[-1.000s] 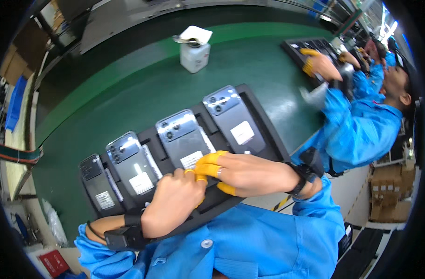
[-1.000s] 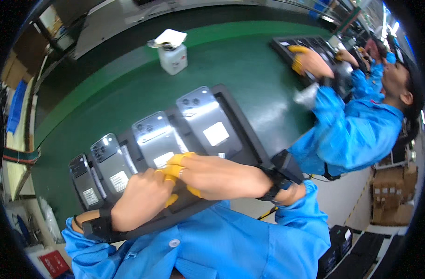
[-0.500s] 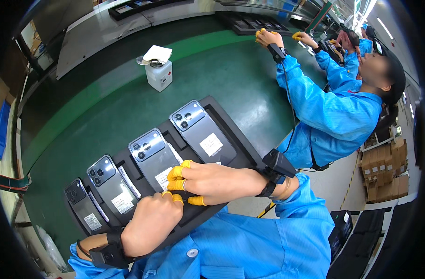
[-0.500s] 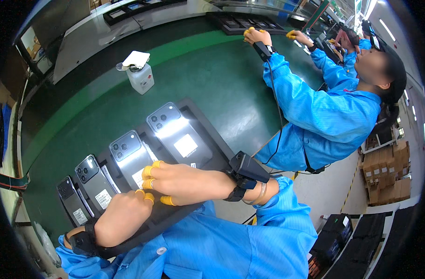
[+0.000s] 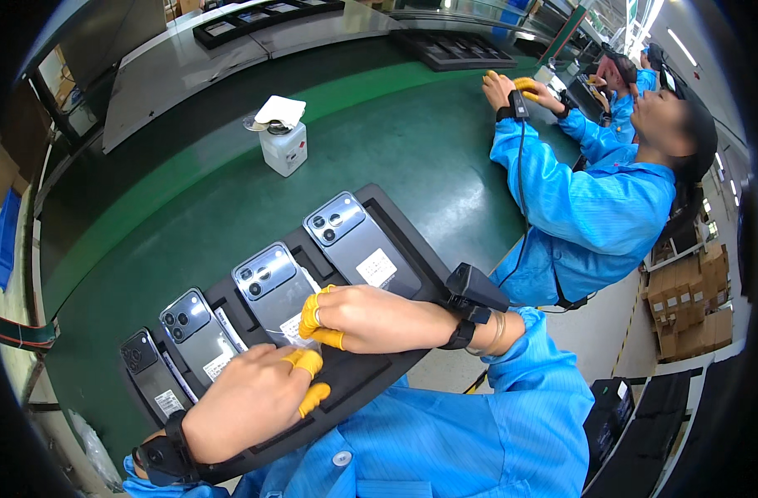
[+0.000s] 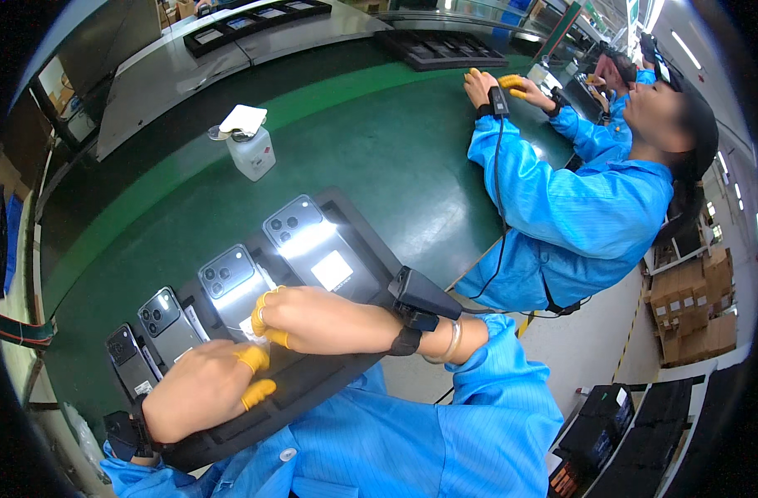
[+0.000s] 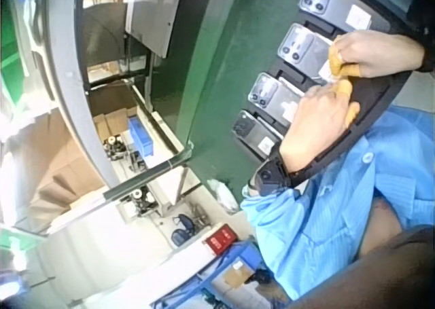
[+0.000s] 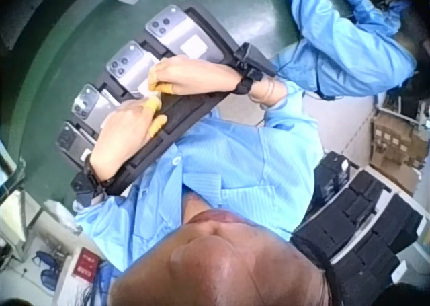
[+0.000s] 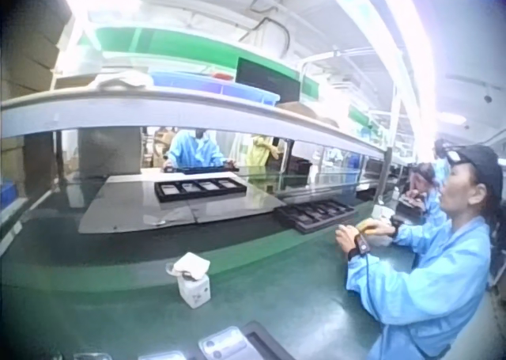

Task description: Cleaning and inspecting the back surface of multiple mobile phones on an assembly line.

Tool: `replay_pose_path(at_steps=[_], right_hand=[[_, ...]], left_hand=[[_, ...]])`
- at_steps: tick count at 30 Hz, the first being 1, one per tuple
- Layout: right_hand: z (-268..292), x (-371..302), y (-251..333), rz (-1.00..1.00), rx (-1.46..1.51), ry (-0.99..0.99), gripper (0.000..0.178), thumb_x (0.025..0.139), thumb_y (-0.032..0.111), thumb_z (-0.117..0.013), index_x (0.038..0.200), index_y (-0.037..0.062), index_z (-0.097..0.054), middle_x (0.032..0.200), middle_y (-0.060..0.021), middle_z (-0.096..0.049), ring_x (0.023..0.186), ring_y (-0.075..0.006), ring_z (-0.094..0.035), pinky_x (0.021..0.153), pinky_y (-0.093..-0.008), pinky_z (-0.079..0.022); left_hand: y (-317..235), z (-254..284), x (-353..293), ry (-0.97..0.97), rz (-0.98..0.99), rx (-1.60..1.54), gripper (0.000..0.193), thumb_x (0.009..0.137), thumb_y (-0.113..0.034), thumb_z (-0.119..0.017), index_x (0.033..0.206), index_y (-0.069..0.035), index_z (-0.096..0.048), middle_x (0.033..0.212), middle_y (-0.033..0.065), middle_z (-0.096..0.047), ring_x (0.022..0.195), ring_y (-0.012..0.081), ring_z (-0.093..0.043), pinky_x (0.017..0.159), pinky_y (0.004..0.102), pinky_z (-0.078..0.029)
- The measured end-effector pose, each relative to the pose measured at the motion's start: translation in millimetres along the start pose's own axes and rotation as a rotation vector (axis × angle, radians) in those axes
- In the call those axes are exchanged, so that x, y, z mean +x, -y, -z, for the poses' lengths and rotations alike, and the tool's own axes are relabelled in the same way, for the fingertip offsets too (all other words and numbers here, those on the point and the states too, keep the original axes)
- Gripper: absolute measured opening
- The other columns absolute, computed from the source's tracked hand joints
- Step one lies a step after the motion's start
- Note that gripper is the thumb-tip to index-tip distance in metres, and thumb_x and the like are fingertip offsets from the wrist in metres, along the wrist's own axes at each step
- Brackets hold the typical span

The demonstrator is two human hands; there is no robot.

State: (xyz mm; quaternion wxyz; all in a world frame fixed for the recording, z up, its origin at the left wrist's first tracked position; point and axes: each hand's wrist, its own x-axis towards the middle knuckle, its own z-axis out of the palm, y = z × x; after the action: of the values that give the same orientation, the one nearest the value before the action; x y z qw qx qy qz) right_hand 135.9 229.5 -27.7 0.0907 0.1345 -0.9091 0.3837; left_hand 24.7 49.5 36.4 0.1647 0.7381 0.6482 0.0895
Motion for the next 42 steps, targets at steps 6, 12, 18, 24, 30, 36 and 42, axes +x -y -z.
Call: replay_pose_path(at_steps=[6, 12, 18, 24, 30, 36, 42], right_hand=[[26, 12, -4, -0.106, -0.023, -0.185, 0.014, 0.079, 0.006, -0.065, 0.092, 0.0011, -0.066, 0.088, -0.0128, -0.065, 0.083, -0.0282, -0.064, 0.074, -0.035, -0.052], [84, 1, -11, -0.09, -0.143, -0.893, 0.012, 0.082, -0.003, -0.064, 0.094, 0.0007, -0.066, 0.095, -0.0079, -0.066, 0.088, -0.0153, -0.062, 0.075, -0.0273, -0.05], [67, -47, -26, -0.051, -0.594, -0.664, 0.023, 0.07, -0.003, -0.071, 0.091, 0.006, -0.066, 0.096, -0.0098, -0.066, 0.088, -0.0286, -0.063, 0.078, -0.0348, -0.05], [45, -76, -18, -0.17, -0.425, -0.17, 0.034, 0.076, 0.005, -0.066, 0.11, 0.0033, -0.06, 0.113, -0.0122, -0.062, 0.109, -0.0292, -0.057, 0.091, -0.0375, -0.047], [55, -77, -7, -0.271, -0.358, -0.043, 0.043, 0.077, 0.005, -0.064, 0.119, 0.0025, -0.055, 0.125, -0.014, -0.055, 0.121, -0.0301, -0.049, 0.097, -0.0387, -0.043], [55, -77, -10, -0.289, -0.321, -0.055, 0.044, 0.076, 0.006, -0.065, 0.119, 0.0025, -0.055, 0.125, -0.0137, -0.055, 0.121, -0.0315, -0.048, 0.097, -0.0387, -0.043], [58, -73, -6, -0.324, -0.297, -0.015, 0.044, 0.075, 0.009, -0.067, 0.117, 0.0028, -0.056, 0.125, -0.0148, -0.053, 0.12, -0.0322, -0.047, 0.098, -0.039, -0.042]], left_hand=[[-9, -16, -5, -0.074, -0.036, 0.056, 0.028, 0.079, -0.026, -0.066, 0.077, 0.002, -0.063, 0.086, 0.0177, -0.064, 0.085, 0.0298, -0.063, 0.075, 0.0366, -0.051], [-14, -6, 22, 0.008, 0.049, 0.105, 0.018, 0.076, -0.019, -0.065, 0.07, -0.002, -0.061, 0.058, 0.0104, -0.059, 0.06, 0.028, -0.062, 0.062, 0.0362, -0.05], [0, -14, 65, -0.197, -0.118, 0.072, 0.011, 0.076, -0.015, -0.061, 0.079, -0.004, -0.06, 0.066, 0.0092, -0.059, 0.064, 0.025, -0.062, 0.06, 0.0336, -0.049], [-8, -49, 103, -0.257, -0.124, 0.106, 0.022, 0.075, -0.026, -0.068, 0.075, -0.004, -0.062, 0.07, 0.0095, -0.06, 0.066, 0.0243, -0.062, 0.059, 0.0354, -0.049], [-21, -63, 117, -0.207, 0.03, 0.295, 0.016, 0.071, -0.022, -0.068, 0.078, -0.008, -0.063, 0.073, 0.0065, -0.061, 0.069, 0.0198, -0.064, 0.056, 0.0324, -0.048], [-24, -39, 113, -0.085, 0.006, 0.248, 0.008, 0.074, -0.012, -0.062, 0.08, -0.007, -0.064, 0.075, 0.0061, -0.063, 0.07, 0.0187, -0.066, 0.056, 0.0302, -0.049], [-13, -34, 114, -0.063, -0.06, 0.177, 0.01, 0.074, -0.01, -0.063, 0.081, -0.004, -0.063, 0.074, 0.0087, -0.064, 0.067, 0.0217, -0.067, 0.056, 0.0314, -0.05]])
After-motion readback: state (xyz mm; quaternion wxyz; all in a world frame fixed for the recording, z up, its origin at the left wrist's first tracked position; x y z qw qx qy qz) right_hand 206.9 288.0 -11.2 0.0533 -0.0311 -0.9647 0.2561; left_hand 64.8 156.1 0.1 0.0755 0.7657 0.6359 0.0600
